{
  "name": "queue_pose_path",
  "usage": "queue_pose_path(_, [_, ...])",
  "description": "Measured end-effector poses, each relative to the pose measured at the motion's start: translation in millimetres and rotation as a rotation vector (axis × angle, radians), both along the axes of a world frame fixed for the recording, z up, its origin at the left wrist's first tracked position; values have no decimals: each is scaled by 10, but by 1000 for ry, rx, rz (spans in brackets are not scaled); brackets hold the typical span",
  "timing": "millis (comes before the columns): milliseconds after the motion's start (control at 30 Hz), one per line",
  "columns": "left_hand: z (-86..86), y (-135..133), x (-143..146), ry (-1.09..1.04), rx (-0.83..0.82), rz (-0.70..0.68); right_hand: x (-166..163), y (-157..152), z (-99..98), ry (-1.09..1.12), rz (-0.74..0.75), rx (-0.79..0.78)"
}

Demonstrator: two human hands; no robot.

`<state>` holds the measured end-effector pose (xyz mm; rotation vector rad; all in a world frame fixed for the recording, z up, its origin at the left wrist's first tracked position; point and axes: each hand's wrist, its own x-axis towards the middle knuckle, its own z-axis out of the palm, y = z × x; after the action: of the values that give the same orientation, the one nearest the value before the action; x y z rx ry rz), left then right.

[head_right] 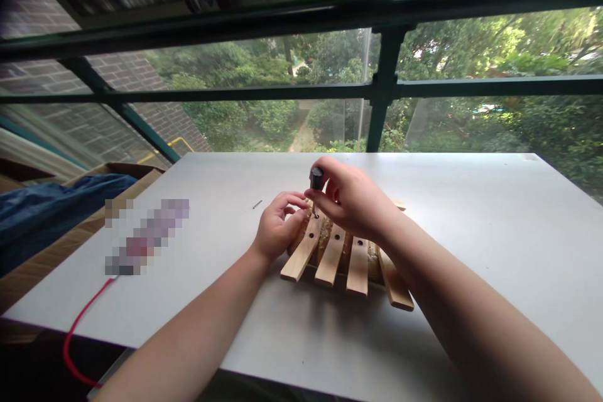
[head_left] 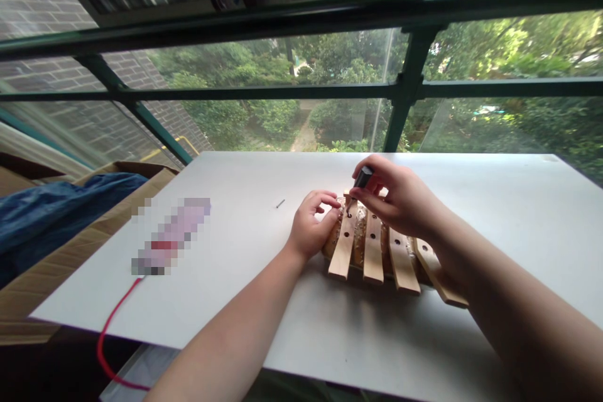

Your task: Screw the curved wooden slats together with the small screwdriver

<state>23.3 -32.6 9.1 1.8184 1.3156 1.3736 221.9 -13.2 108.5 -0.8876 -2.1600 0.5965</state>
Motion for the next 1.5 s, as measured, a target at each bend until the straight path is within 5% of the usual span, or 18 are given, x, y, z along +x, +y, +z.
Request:
queue_pose_path(233, [176,-66,54,76,211,35,9,-20,24,-18,2,32])
queue_pose_path(467, [413,-15,21,2,107,2,10,-62,80,-74,34,36])
queue_pose_path(633, [792,75,-134,180,-8,-215,15,-46,153,-129,20,20])
queue_pose_path(900, [1429,137,-129,170,145,-253,-89,-10,278,-210,-12,53])
queue_pose_path(1200, [1412,175,-34,319,188,-251,-151,-61,325,-235,-88,70])
queue_pose_path(1400, [1393,158,-50,301,176,-283,103,-69,472,-308,-37,-186])
queue_pose_path(1500, [1385,155,-59,282,152,-279,246,-35,492,-292,-118,-169])
